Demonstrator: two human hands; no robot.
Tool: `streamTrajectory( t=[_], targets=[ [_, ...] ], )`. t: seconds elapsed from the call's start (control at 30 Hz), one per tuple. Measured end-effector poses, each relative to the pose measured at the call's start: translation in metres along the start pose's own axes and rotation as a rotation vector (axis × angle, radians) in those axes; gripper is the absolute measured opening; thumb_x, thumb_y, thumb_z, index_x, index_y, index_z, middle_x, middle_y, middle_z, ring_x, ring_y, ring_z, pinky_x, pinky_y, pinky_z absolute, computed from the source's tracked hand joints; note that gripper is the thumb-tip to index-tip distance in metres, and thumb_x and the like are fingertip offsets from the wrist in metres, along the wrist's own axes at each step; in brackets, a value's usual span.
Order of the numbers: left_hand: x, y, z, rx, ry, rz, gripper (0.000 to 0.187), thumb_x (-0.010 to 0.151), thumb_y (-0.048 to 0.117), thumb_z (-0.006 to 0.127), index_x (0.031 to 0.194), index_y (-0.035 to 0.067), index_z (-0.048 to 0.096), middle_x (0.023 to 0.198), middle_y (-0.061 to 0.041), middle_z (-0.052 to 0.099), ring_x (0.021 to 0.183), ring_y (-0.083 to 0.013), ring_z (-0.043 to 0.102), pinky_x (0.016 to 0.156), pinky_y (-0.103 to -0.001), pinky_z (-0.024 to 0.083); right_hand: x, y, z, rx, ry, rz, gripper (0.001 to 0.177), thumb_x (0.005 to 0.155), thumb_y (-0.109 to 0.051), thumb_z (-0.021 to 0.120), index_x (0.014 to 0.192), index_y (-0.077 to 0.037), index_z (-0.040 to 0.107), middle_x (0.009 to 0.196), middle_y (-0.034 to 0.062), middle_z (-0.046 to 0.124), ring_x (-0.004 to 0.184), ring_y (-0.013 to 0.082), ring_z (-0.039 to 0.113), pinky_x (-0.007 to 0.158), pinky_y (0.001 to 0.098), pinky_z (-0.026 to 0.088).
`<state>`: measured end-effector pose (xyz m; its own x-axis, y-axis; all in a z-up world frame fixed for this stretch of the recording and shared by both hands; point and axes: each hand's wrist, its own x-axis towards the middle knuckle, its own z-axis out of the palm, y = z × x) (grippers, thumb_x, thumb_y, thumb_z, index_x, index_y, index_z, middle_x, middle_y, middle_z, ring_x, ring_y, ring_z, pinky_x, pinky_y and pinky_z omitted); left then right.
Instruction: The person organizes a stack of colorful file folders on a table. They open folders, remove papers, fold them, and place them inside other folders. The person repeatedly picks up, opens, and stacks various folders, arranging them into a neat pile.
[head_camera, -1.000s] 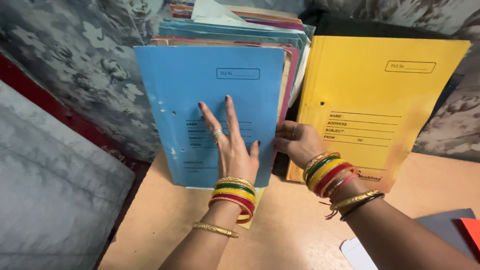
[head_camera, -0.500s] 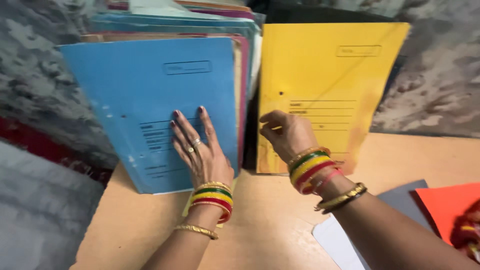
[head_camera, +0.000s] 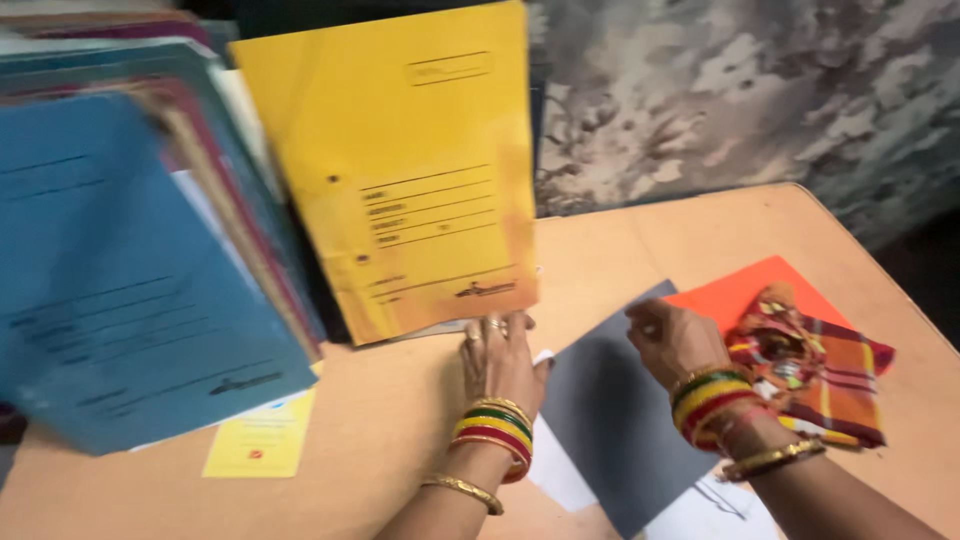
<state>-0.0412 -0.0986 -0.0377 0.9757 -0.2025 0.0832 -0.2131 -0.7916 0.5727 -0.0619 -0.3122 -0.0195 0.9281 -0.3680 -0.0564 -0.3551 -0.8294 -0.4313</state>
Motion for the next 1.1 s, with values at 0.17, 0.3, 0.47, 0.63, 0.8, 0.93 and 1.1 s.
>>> streamTrajectory(
  t=[0.17, 0.3, 0.47, 0.63, 0.8, 0.93, 1.1],
  targets=[
    [-0.005, 0.052, 0.052, -0.056, -0.218, 0.053, 0.067, 0.071, 0.028, 0.09, 0.127, 0.013, 0.057, 0.139, -0.009, 0.049, 0.135, -0.032, 0.038, 0.112, -0.047, 0.031, -0.011, 0.079, -0.002, -0.267, -0.255, 0.178, 0.066, 0.069, -0.034, 0.091, 0.13, -0.025, 0.066, 0.117, 0.0084, 0.072, 0.109, 0.0272, 0.071, 0.093, 0.049, 0.05],
    [-0.017, 0.081, 0.085, -0.086, -0.297, 0.219, 0.051, 0.07, 0.029, 0.089, 0.114, 0.014, 0.067, 0.133, -0.009, 0.056, 0.132, -0.0322, 0.045, 0.111, -0.045, 0.035, -0.022, 0.125, 0.007, -0.3, -0.161, 0.027, 0.064, 0.067, -0.036, 0.093, 0.126, -0.03, 0.069, 0.119, 0.0079, 0.066, 0.109, 0.0301, 0.067, 0.094, 0.0628, 0.038],
    [-0.052, 0.11, 0.114, -0.002, -0.602, 0.612, 0.035, 0.076, 0.031, 0.085, 0.104, 0.015, 0.073, 0.121, -0.009, 0.066, 0.123, -0.0316, 0.054, 0.108, -0.045, 0.041, -0.023, 0.154, 0.005, -0.036, -0.117, -0.043, 0.041, 0.073, -0.024, 0.084, 0.112, -0.021, 0.075, 0.109, 0.0081, 0.069, 0.097, 0.0279, 0.072, 0.088, 0.0389, 0.058],
    [-0.065, 0.136, 0.129, 0.172, -0.511, 0.699, 0.016, 0.085, 0.01, 0.071, 0.099, 0.017, 0.074, 0.115, -0.01, 0.069, 0.12, -0.0287, 0.058, 0.104, -0.043, 0.044, -0.009, 0.162, -0.014, 0.123, -0.24, 0.009, 0.04, 0.08, -0.036, 0.078, 0.114, -0.015, 0.076, 0.105, 0.0079, 0.08, 0.095, 0.0204, 0.076, 0.089, 0.0354, 0.06],
    [-0.034, 0.134, 0.124, -0.393, -0.42, 0.025, 0.013, 0.097, 0.011, 0.057, 0.108, 0.011, 0.064, 0.098, -0.015, 0.075, 0.101, -0.034, 0.069, 0.087, -0.044, 0.053, 0.011, 0.155, -0.053, 0.623, -0.36, 0.291, 0.057, 0.09, -0.056, 0.061, 0.111, -0.007, 0.081, 0.101, 0.0073, 0.083, 0.084, 0.0126, 0.075, 0.076, 0.0335, 0.058],
    [0.003, 0.117, 0.111, -0.629, -0.08, -0.117, 0.021, 0.095, 0.007, 0.057, 0.115, 0.01, 0.06, 0.099, -0.014, 0.075, 0.093, -0.0277, 0.074, 0.078, -0.037, 0.055, 0.012, 0.125, -0.092, 0.948, -0.574, 0.437, 0.059, 0.086, -0.056, 0.069, 0.11, -0.001, 0.075, 0.091, 0.008, 0.076, 0.07, 0.0191, 0.067, 0.062, 0.0391, 0.054],
    [0.032, 0.097, 0.089, -0.777, 0.126, -0.233, 0.034, 0.091, 0.025, 0.067, 0.118, 0.007, 0.059, 0.113, -0.015, 0.073, 0.092, -0.0262, 0.075, 0.079, -0.038, 0.059, 0.013, 0.07, -0.12, 0.644, -0.304, 0.198, 0.047, 0.075, -0.028, 0.086, 0.113, -0.002, 0.077, 0.095, 0.0095, 0.081, 0.08, 0.0171, 0.074, 0.074, 0.0322, 0.057]
  ],
)
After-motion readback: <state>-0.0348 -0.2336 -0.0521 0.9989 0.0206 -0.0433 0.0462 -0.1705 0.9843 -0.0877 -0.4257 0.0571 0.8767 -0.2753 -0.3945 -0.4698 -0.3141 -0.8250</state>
